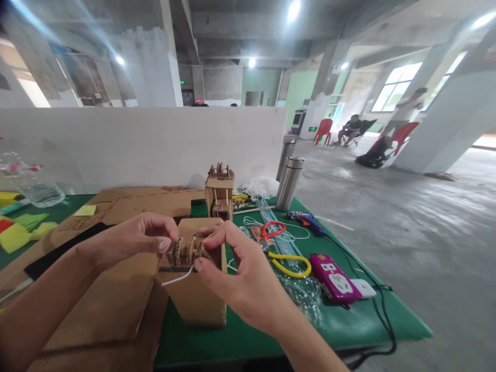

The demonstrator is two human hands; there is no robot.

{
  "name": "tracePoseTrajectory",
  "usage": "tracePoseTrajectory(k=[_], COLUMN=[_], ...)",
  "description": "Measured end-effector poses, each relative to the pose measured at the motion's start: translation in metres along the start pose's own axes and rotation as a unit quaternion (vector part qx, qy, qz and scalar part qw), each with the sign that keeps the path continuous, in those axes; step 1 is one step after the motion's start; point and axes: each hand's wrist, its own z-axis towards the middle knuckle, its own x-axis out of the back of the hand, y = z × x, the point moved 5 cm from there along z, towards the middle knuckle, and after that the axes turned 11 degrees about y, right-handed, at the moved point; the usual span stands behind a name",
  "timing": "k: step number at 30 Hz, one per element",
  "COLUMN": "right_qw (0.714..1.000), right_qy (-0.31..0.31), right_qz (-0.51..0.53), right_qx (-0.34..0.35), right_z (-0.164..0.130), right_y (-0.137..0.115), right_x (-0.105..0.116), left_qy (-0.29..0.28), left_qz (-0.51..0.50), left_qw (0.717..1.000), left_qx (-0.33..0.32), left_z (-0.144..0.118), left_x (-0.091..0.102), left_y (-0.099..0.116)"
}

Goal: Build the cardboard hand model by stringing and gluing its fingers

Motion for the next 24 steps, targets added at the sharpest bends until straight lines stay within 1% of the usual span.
tracePoseTrajectory(k=[3, 9, 14, 17, 20, 22, 24], right_qw=[1.0, 1.0, 1.0, 1.0, 0.999, 0.997, 0.996], right_qy=[-0.006, 0.005, 0.012, 0.018, 0.04, 0.063, 0.073], right_qz=[-0.001, -0.009, -0.018, -0.01, 0.003, 0.017, 0.023], right_qx=[0.003, 0.005, 0.009, 0.008, 0.013, 0.031, 0.056], right_z=[0.0, 0.002, 0.002, -0.001, -0.006, -0.008, -0.009], right_y=[-0.001, 0.0, 0.0, 0.002, 0.006, 0.007, 0.006], right_x=[0.0, 0.001, 0.0, -0.001, 0.0, 0.0, -0.001], left_qy=[0.002, 0.011, 0.029, 0.064, 0.12, 0.152, 0.181], left_qz=[0.008, 0.025, 0.029, 0.028, 0.035, 0.054, 0.082], left_qw=[1.0, 0.999, 0.999, 0.997, 0.99, 0.984, 0.977], left_qx=[-0.005, -0.019, -0.023, -0.038, -0.067, -0.078, -0.076], left_z=[0.0, -0.004, -0.008, -0.012, -0.019, -0.026, -0.033], left_x=[-0.001, -0.004, -0.007, -0.009, -0.01, -0.011, -0.013], left_y=[0.001, 0.005, 0.008, 0.01, 0.01, 0.007, 0.003])
